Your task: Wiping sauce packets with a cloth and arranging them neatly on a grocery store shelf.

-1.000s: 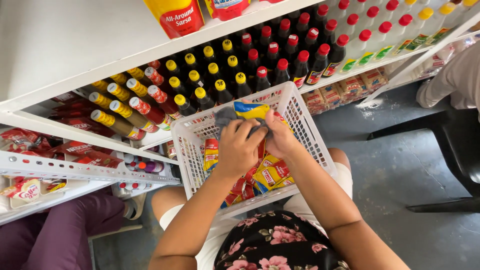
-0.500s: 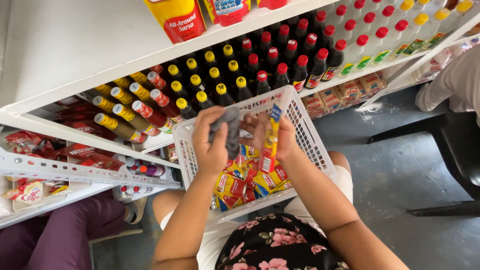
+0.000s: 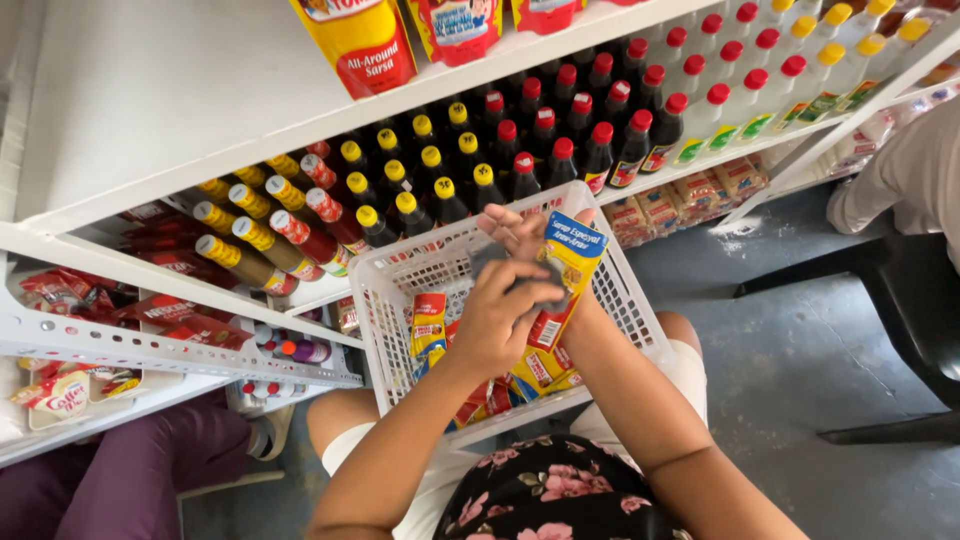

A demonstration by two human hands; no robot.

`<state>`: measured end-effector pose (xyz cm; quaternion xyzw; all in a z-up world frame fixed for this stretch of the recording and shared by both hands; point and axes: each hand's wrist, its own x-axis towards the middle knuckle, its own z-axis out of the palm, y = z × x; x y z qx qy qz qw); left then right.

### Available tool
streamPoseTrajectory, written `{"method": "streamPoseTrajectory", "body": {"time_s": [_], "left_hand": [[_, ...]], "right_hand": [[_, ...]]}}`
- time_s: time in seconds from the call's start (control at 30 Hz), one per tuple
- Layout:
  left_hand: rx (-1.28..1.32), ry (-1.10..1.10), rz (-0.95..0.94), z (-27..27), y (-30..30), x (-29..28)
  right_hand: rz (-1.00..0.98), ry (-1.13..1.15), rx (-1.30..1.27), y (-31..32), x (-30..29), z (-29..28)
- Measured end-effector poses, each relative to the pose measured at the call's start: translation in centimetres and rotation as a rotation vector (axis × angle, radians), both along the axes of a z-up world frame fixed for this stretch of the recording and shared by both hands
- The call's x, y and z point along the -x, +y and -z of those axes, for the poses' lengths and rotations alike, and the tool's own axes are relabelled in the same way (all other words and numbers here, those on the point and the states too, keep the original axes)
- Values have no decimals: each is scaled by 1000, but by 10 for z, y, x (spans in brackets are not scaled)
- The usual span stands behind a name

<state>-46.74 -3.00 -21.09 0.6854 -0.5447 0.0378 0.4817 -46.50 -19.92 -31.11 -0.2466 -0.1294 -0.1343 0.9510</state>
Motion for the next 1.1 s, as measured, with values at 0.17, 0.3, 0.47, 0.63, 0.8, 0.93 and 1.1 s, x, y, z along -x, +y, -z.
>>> {"method": "streamPoseTrajectory", "body": {"time_s": [0.17, 0.3, 0.47, 0.63, 0.8, 0.93, 1.1], "left_hand": [[-136, 97, 70, 4, 35, -17], [-39, 229, -40, -29, 48, -31], [61, 298, -288, -58, 39, -43], [-91, 539, -298, -53, 40, -57], [-71, 502, -308, -60, 52, -64], [-4, 454, -382, -91, 72, -75], [172, 214, -536, -168, 111, -113]], "right_hand": [[-70, -113, -60, -11, 5, -2], [234, 128, 97, -5, 6, -15], [357, 303, 440, 19, 6, -43], [195, 354, 493, 31, 10, -85], [208, 221, 810, 19, 5, -87], [378, 42, 980, 18, -9, -95], [687, 17, 1245, 41, -25, -155]]}}
